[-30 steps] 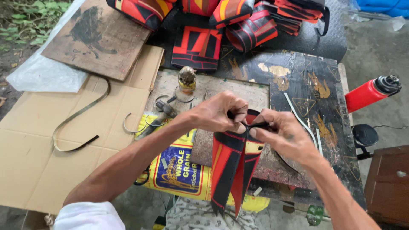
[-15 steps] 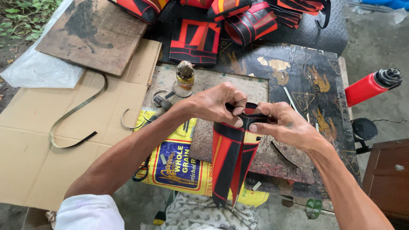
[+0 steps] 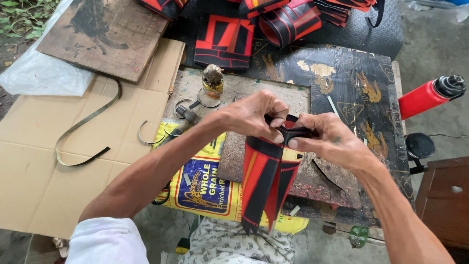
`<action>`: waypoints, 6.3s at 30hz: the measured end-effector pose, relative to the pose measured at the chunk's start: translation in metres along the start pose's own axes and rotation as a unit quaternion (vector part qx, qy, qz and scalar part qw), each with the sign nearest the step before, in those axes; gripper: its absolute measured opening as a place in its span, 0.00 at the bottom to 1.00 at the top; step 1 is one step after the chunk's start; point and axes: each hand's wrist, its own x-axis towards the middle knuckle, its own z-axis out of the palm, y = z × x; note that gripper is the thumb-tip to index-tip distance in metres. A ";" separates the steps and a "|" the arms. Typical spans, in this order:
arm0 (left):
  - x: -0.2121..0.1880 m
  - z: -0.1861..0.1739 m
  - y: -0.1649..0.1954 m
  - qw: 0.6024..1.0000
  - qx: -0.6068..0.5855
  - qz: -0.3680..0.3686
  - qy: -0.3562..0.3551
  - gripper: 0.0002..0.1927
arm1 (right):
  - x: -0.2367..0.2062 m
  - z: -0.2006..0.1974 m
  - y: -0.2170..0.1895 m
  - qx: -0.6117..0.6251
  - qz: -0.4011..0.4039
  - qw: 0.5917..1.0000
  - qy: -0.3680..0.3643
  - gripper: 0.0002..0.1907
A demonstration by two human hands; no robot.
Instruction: The person works on a red and black leather pouch at a workbench, turning and folding the leather body, pressing and aligning the seams and edges by hand, and fitting the zipper opening. They repeatedly reposition the bag to work each side, finishing with the zipper visible along the top edge.
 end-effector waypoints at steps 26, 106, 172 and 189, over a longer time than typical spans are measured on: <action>-0.122 0.076 0.038 0.948 -0.103 -0.088 0.288 0.14 | 0.026 -0.004 0.016 0.036 0.063 0.991 0.113 0.11; -0.082 0.196 0.013 0.678 -0.550 -0.108 0.476 0.17 | -0.062 0.099 0.038 -0.098 -0.108 0.971 0.191 0.34; -0.045 0.220 -0.006 0.745 -0.285 -0.170 0.578 0.16 | -0.049 0.096 0.099 -0.081 -0.121 0.951 0.274 0.37; -0.042 0.226 -0.009 0.748 -0.271 -0.178 0.579 0.16 | -0.049 0.108 0.117 -0.147 -0.168 0.932 0.286 0.31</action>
